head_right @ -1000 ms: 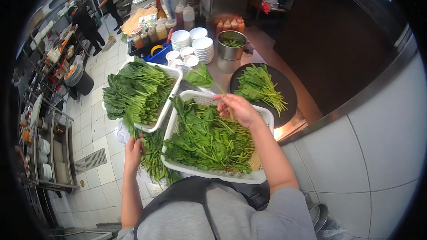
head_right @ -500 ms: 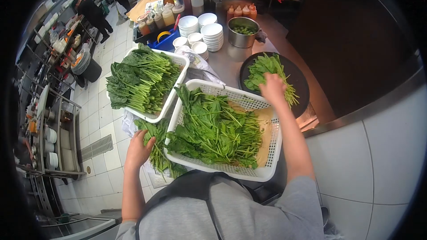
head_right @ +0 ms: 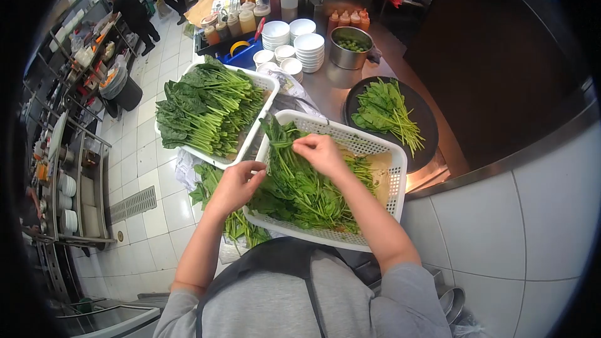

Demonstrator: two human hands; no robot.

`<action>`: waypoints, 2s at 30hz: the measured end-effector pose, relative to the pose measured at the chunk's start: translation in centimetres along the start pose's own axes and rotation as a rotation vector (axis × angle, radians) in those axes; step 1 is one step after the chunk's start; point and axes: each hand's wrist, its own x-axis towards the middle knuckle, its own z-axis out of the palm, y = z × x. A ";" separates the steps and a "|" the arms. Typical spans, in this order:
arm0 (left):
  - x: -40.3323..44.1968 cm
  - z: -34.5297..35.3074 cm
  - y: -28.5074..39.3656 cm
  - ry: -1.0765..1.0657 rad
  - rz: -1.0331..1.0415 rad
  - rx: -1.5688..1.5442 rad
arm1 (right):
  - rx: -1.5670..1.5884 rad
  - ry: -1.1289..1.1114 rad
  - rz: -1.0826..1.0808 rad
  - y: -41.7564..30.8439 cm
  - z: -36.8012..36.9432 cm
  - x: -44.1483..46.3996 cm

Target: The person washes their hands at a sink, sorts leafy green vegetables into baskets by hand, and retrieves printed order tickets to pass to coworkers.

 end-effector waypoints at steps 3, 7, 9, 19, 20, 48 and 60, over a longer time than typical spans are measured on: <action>2.2 1.7 -1.0 0.034 0.111 -0.226 | 0.321 -0.111 0.088 -2.7 -1.3 -0.5; 3.2 1.9 0.0 -0.128 0.168 -0.754 | 0.550 -0.215 0.135 -4.3 -0.9 -1.5; 3.1 1.4 0.4 -0.184 0.247 -0.804 | 0.649 -0.243 0.204 -4.7 -0.4 -2.0; -1.3 -4.3 -1.9 0.305 0.198 -0.618 | -0.237 -0.090 -0.071 -4.3 0.3 -1.8; -2.1 -5.0 -3.1 0.393 0.157 -0.604 | -0.445 -0.089 -0.051 -4.5 0.3 -2.2; 4.3 2.7 -0.3 -0.269 0.195 -1.265 | 0.283 -0.297 0.119 -6.0 -1.0 -4.9; 4.1 0.2 -2.6 0.046 0.093 -1.549 | 0.032 -0.219 0.138 -6.5 -2.3 -5.3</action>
